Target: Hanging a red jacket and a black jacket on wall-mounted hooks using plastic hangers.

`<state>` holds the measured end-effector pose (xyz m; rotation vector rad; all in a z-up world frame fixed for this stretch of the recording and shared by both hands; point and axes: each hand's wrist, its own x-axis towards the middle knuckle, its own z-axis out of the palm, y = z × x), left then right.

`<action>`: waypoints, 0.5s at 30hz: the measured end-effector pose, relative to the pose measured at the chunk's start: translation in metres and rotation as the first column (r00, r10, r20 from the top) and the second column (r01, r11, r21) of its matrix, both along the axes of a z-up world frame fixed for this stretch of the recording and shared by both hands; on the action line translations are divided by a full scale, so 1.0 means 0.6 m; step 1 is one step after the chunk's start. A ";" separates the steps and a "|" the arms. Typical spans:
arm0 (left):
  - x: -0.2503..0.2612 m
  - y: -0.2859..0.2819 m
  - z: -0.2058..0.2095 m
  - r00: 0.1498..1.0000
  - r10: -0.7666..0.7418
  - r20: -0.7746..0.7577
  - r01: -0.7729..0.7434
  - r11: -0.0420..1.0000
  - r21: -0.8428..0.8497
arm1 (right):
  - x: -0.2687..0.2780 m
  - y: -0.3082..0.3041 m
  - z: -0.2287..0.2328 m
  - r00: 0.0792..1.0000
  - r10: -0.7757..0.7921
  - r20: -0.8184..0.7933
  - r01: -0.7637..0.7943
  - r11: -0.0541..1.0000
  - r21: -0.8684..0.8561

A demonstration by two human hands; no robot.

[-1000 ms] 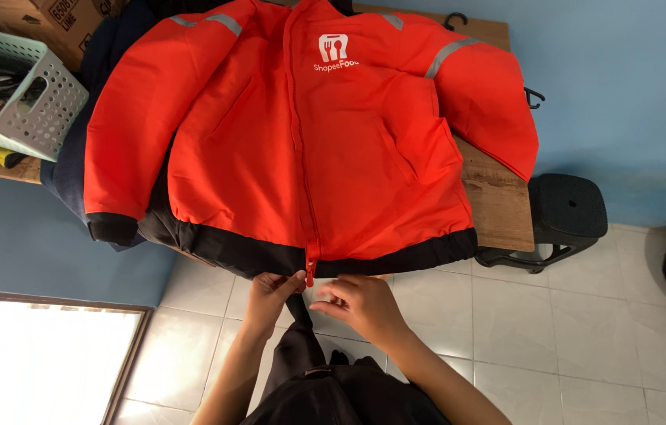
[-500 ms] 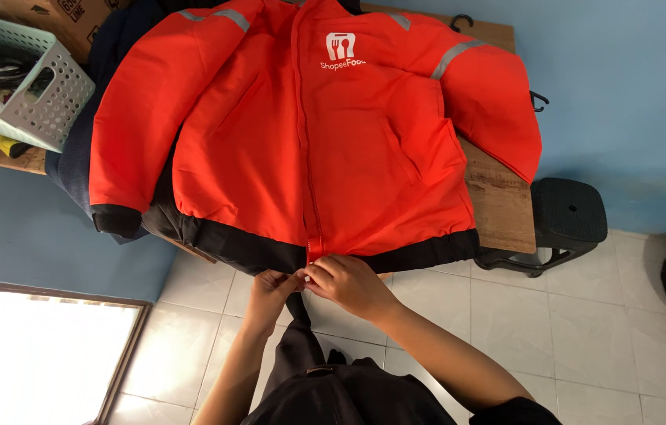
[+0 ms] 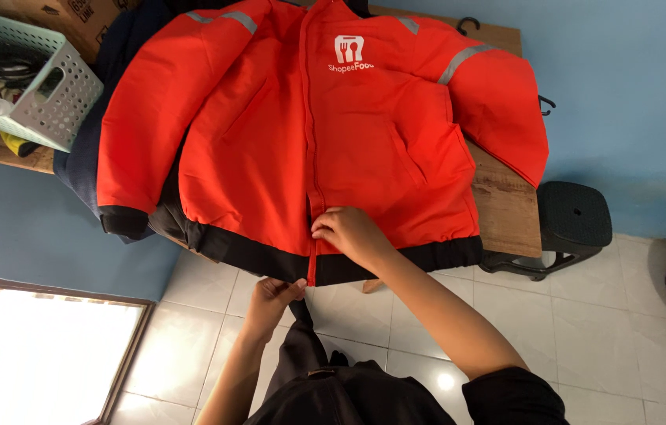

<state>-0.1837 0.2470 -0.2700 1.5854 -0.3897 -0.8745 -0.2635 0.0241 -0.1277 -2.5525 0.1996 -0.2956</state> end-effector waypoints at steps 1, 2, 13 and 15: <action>-0.002 -0.003 0.008 1.000 0.001 0.004 -0.001 1.000 -0.002 | -0.001 0.004 0.000 1.000 0.001 0.004 -0.001 1.000 -0.002; -0.006 -0.006 0.016 1.000 0.015 -0.020 -0.015 0.999 -0.028 | -0.003 0.008 0.000 0.999 -0.001 0.032 0.000 1.000 0.012; -0.022 -0.026 0.030 0.991 0.124 0.047 -0.118 0.987 -0.106 | -0.032 0.031 0.028 0.995 -0.085 0.052 0.085 0.996 0.006; -0.021 -0.017 0.042 0.993 0.101 0.065 -0.093 0.989 -0.117 | -0.027 0.016 0.045 0.997 -0.007 0.077 0.007 1.000 0.006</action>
